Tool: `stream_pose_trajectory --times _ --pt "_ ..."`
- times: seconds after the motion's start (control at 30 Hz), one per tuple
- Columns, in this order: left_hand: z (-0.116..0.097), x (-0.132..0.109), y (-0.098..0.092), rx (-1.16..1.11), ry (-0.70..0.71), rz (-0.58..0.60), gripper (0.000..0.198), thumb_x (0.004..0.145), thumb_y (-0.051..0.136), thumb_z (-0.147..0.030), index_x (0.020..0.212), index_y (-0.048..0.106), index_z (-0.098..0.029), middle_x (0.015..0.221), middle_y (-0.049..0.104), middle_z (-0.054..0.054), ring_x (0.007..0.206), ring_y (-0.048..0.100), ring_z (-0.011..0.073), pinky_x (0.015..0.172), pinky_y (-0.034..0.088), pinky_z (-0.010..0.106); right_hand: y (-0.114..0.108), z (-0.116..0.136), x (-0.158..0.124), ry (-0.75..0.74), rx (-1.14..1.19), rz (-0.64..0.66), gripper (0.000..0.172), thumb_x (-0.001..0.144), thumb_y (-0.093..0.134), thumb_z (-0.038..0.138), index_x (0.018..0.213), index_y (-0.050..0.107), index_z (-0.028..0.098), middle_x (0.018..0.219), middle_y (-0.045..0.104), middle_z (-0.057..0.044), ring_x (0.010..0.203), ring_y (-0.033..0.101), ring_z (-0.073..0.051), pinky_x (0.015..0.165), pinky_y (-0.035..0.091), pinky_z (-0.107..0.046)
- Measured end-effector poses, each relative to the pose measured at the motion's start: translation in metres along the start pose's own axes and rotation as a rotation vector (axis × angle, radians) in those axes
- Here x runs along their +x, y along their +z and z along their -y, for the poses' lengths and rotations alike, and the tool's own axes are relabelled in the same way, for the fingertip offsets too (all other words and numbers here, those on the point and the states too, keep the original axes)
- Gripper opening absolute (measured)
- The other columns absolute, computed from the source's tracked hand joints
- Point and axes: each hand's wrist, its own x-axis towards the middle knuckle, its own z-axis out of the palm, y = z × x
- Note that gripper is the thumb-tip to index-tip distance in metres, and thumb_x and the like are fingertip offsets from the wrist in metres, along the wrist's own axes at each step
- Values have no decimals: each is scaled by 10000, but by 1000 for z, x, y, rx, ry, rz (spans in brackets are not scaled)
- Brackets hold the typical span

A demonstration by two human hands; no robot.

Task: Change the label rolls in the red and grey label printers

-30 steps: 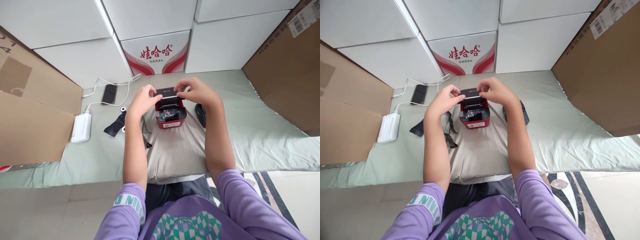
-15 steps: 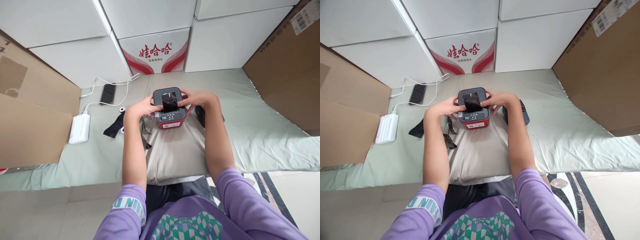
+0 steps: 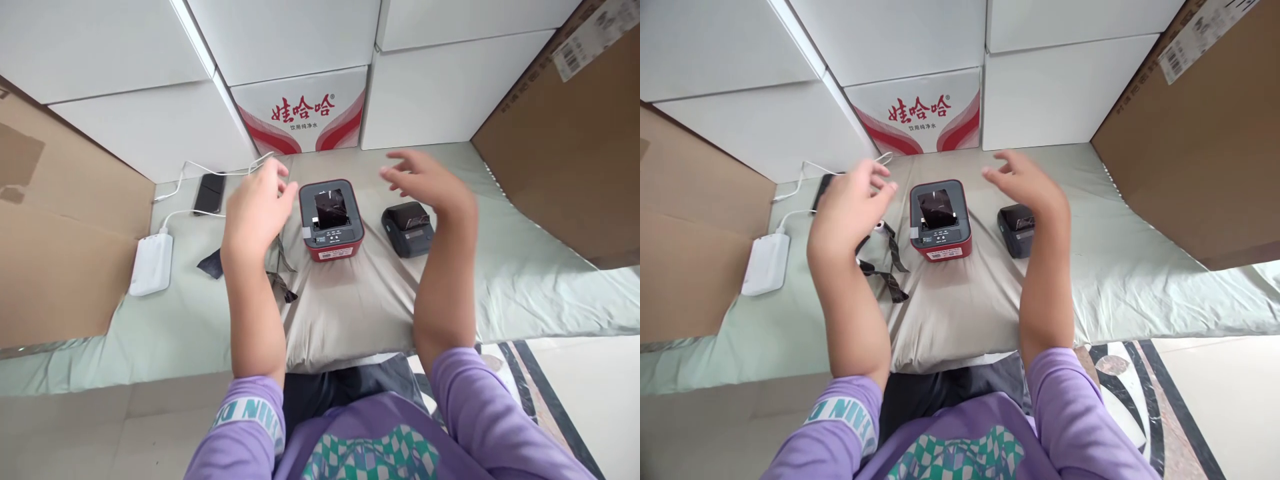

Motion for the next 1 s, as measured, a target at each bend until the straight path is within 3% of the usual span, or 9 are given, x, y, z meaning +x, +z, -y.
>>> stream_pose_trajectory --times 0.1,0.2,0.27,0.3,0.4,0.53,0.8,0.9,1.0 --pt "-44 -26 27 -153 178 -59 281 1058 477 -375 1313 555 -289 1118 754 69 1164 694 276 926 549 380 -19 -22 -16 -39 -34 -238 475 957 637 482 1356 663 226 1255 735 -154 1089 713 -308 1048 546 -559" --pt "-73 -49 103 -217 380 220 252 1051 433 -278 1270 553 -240 1216 746 112 1164 717 263 976 560 408 -9 -70 -22 -25 41 -307 429 914 652 502 1230 689 215 1207 745 -154 1111 711 -313 1058 540 -565" --pt "-73 -60 163 -176 385 317 294 967 488 -159 1259 522 -169 1473 614 238 1394 604 332 1110 519 481 7 -104 -23 24 213 -330 443 885 638 590 1144 680 232 1170 754 -131 1125 717 -299 1059 554 -532" --pt "-68 -64 190 -143 349 336 340 913 546 -122 1249 505 -144 1618 448 307 1556 428 378 1210 447 529 15 -118 -23 47 312 -340 470 874 616 643 1119 668 245 1160 757 -120 1135 720 -290 1052 566 -504" --pt "-44 -71 242 -159 319 332 369 855 595 -86 1201 482 -144 1742 150 349 1680 86 380 1325 294 605 30 -142 -25 112 518 -344 561 842 526 763 1101 627 275 1158 755 -94 1137 731 -264 988 600 -426" --pt "-28 -72 250 -174 385 252 346 836 578 -53 1146 496 -182 1774 128 282 1685 80 323 1332 299 577 31 -145 -24 128 588 -339 584 820 511 775 1110 590 273 1205 744 -90 1138 737 -250 917 604 -376" --pt "-40 -64 225 -87 257 384 261 832 647 -162 1064 535 -208 1758 202 269 1431 574 414 1137 519 554 34 -146 -24 148 710 -382 488 843 567 693 1098 579 278 1191 752 -73 1080 747 -235 824 594 -332" --pt "-39 -66 228 -58 285 360 288 831 640 -142 1095 535 -190 1763 183 275 1450 556 410 1183 482 543 34 -144 -26 150 712 -403 451 872 556 670 1079 592 272 1132 762 -69 1039 753 -225 828 590 -327" --pt "-38 -74 239 -37 343 298 322 822 645 -122 1113 516 -167 1752 177 315 1590 374 401 1282 379 538 31 -143 -27 135 614 -473 406 912 537 634 1037 616 256 1005 769 -62 957 753 -213 829 585 -331"
